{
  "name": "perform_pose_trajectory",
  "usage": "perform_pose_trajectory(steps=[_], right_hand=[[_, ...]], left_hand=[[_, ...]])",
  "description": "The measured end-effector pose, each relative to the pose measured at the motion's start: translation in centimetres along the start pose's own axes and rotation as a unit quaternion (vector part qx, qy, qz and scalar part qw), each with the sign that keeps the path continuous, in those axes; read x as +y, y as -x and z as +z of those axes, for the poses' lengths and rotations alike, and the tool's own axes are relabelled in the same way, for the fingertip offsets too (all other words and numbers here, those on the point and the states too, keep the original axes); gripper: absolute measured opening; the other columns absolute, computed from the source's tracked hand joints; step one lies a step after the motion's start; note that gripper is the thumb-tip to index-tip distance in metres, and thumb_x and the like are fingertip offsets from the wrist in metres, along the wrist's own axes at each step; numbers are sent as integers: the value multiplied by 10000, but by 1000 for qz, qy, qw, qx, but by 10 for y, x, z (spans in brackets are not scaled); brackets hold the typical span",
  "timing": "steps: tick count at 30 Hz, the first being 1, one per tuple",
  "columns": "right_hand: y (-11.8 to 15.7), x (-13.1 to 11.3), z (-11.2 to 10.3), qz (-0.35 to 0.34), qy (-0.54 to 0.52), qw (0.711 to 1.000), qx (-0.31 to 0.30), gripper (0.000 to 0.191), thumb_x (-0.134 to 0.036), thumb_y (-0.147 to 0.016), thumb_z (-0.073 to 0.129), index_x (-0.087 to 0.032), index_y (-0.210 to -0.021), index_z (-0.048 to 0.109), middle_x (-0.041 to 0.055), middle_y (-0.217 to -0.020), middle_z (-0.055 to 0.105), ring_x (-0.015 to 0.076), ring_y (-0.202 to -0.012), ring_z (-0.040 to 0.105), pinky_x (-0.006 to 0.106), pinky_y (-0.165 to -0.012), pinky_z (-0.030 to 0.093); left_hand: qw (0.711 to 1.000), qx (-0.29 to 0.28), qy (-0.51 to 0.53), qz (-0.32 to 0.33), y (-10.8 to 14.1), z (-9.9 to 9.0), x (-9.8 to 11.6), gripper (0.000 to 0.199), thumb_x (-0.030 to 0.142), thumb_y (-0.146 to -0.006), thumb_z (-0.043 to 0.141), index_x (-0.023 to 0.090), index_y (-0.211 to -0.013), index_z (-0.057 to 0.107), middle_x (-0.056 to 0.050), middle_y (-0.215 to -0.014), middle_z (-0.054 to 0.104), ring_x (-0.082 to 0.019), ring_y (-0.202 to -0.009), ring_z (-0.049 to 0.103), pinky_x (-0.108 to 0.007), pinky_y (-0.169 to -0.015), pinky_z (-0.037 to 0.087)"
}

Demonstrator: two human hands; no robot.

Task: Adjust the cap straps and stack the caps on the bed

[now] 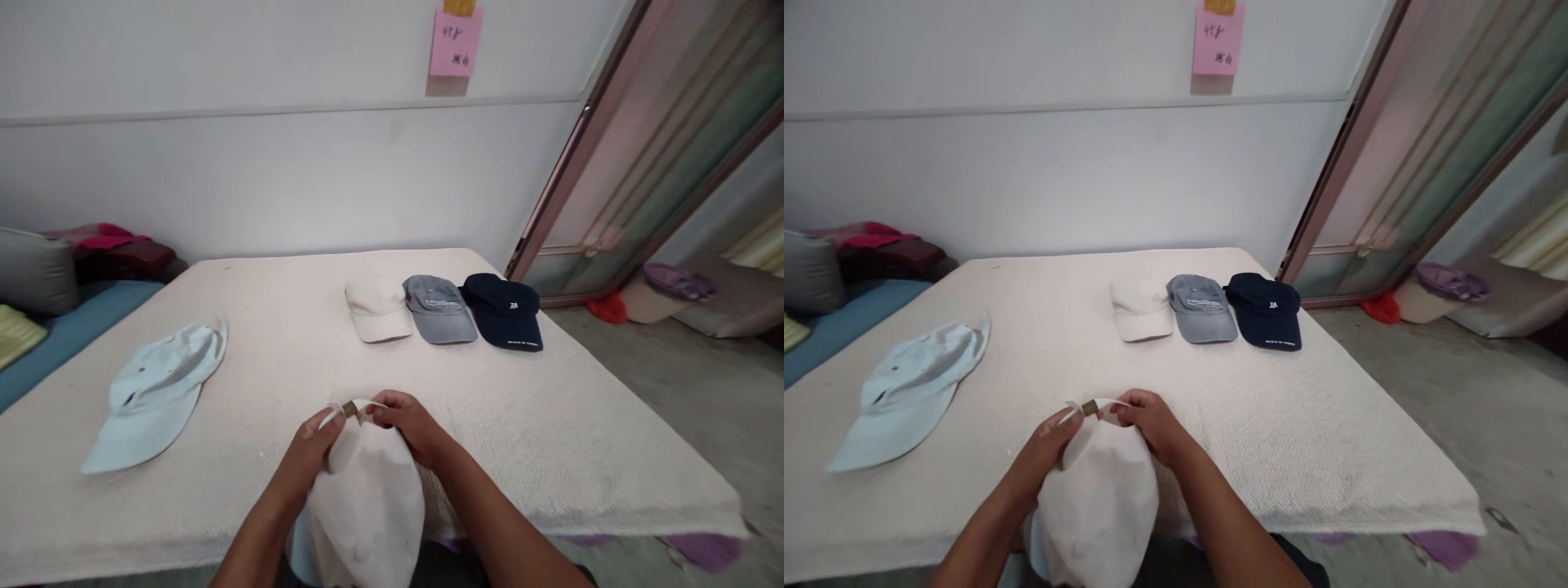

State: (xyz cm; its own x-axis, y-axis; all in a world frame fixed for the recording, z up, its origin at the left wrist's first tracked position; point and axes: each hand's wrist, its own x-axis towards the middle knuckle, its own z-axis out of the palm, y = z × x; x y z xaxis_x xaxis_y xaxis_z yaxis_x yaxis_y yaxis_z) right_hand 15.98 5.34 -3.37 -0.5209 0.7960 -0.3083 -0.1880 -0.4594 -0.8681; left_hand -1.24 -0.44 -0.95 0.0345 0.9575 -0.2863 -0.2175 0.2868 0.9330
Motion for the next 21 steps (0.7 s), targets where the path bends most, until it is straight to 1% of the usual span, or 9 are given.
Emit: perform_pose_trajectory(steps=[3,5,8,10,12,14,15,17,21], right_hand=[[-3,-3,-6,-8,8,1000,19,109,-200,-635,624,-174,-726,570,-55,-551,497,74,-466,393,203,-464,289],[-5,-2,-11,-29,20,999,24,112,-171,-648,588,-173,-759,580,-55,-554,488,75,-465,393,204,-463,289],[-4,0,-12,-121,79,988,55,170,-169,-699,569,-180,-865,604,-24,-669,552,100,-565,482,226,-541,369],[-2,1,-9,-206,165,961,80,175,-181,-742,561,-196,-907,616,7,-786,591,131,-695,541,260,-643,419],[2,0,-4,-286,269,915,90,149,-185,-779,546,-209,-899,630,29,-859,602,160,-804,557,293,-735,430],[5,-2,0,-339,355,868,80,141,-180,-812,522,-216,-884,638,39,-871,607,177,-856,551,317,-788,424],[7,-4,2,-352,386,850,70,143,-179,-827,510,-219,-880,637,42,-865,612,183,-862,548,327,-798,421],[9,-7,3,-360,429,827,51,138,-202,-852,498,-220,-878,632,46,-852,623,190,-859,543,339,-801,415],[9,-7,2,-355,466,809,45,122,-280,-869,512,-208,-868,611,49,-849,625,185,-831,540,321,-767,404]], left_hand=[[999,-1,1,-35,-3,1,-4,261,346,-720,677,158,-901,680,-49,-744,674,-160,-622,577,-245,-570,423],[999,9,14,-45,-5,0,-9,249,330,-696,698,161,-879,681,-42,-728,673,-155,-605,578,-245,-569,421],[999,23,17,-42,-9,0,-15,234,326,-693,694,163,-861,681,-27,-699,663,-145,-579,560,-241,-554,409],[999,25,4,-30,-12,3,-18,229,334,-708,676,160,-858,681,-21,-693,654,-146,-584,552,-241,-556,404],[999,20,-21,-15,-14,7,-20,222,339,-726,655,160,-855,682,-22,-708,655,-153,-618,553,-244,-583,410],[998,18,-57,3,-15,12,-21,209,345,-747,631,166,-844,681,-26,-734,660,-167,-671,556,-251,-625,421],[997,21,-78,14,-15,14,-21,202,351,-757,619,170,-822,678,-25,-736,657,-173,-690,554,-255,-640,424],[992,31,-116,40,-16,18,-21,200,366,-774,593,178,-759,662,-16,-720,639,-180,-704,543,-258,-649,424],[981,47,-167,83,-17,23,-22,199,353,-788,566,188,-708,643,-5,-705,618,-182,-701,528,-255,-647,414]])
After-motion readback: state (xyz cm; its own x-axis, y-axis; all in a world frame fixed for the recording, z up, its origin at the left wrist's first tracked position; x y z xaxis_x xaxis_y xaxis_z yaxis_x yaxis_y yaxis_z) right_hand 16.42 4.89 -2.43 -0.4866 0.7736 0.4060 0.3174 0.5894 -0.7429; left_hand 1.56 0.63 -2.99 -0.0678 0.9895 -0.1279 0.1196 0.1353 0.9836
